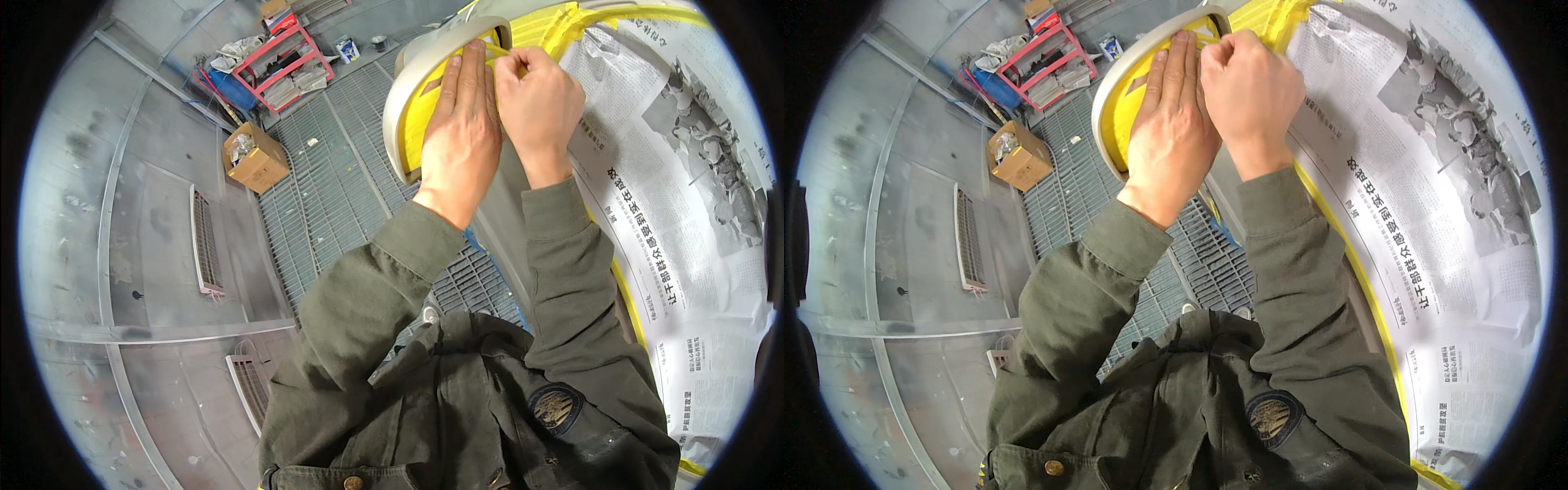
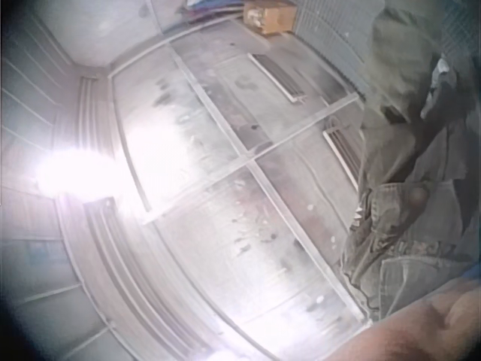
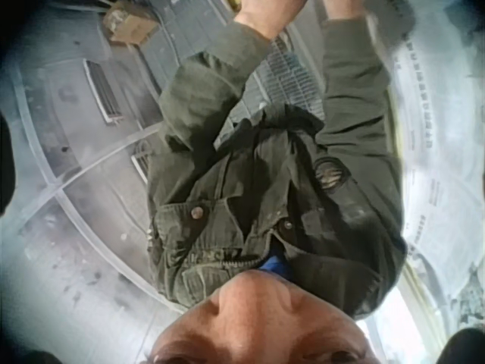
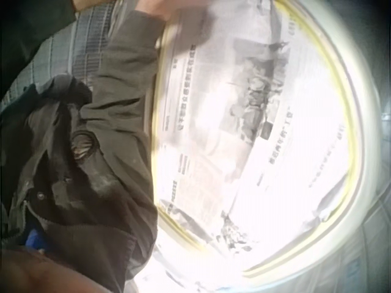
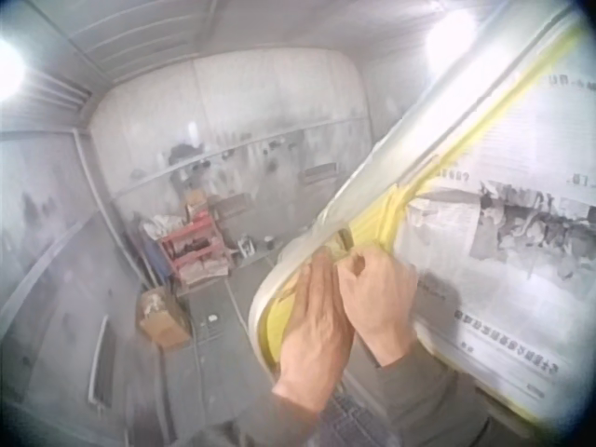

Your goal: The person applies yellow masking tape around the edges of a car side mirror and then covers the mirror surface with additional tape strips. The hands smooth and overlap the tape to fully mask the mirror area.

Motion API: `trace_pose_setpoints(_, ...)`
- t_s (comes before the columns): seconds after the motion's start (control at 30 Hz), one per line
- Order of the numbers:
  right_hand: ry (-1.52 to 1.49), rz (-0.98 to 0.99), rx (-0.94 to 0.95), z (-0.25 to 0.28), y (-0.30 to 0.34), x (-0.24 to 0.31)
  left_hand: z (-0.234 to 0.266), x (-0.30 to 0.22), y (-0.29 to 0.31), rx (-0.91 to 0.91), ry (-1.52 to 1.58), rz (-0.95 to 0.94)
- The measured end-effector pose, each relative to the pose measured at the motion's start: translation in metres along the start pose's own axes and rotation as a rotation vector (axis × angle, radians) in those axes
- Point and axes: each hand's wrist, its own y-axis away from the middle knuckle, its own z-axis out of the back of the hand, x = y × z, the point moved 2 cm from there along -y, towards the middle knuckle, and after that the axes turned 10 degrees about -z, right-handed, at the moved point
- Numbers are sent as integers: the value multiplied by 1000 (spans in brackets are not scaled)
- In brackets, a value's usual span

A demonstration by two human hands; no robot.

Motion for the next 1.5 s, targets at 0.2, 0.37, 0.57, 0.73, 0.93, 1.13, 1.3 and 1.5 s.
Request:
trace_pose_setpoints(0.2,-165,-171,-230,14,-7,1,0,0,1,-27,17,23)
trace_pose_setpoints(0.37,-676,-379,-73,65,-2,14,-3,-8,-12,-27,-10,18)
trace_pose_setpoints(0.57,-902,-419,56,107,19,28,-10,-7,-26,43,22,-33)
trace_pose_setpoints(0.73,-1020,-553,235,112,35,22,-9,-7,-32,160,-174,-90)
trace_pose_setpoints(0.93,-1072,-646,350,108,50,16,11,4,-37,245,-303,-228)
trace_pose_setpoints(1.13,-1127,-647,419,101,58,19,18,10,-47,154,-309,-237)
trace_pose_setpoints(1.3,-1121,-628,381,101,58,14,19,14,-20,232,-330,-244)
trace_pose_setpoints(1.5,-1088,-633,412,93,60,12,31,14,26,280,-76,-64)
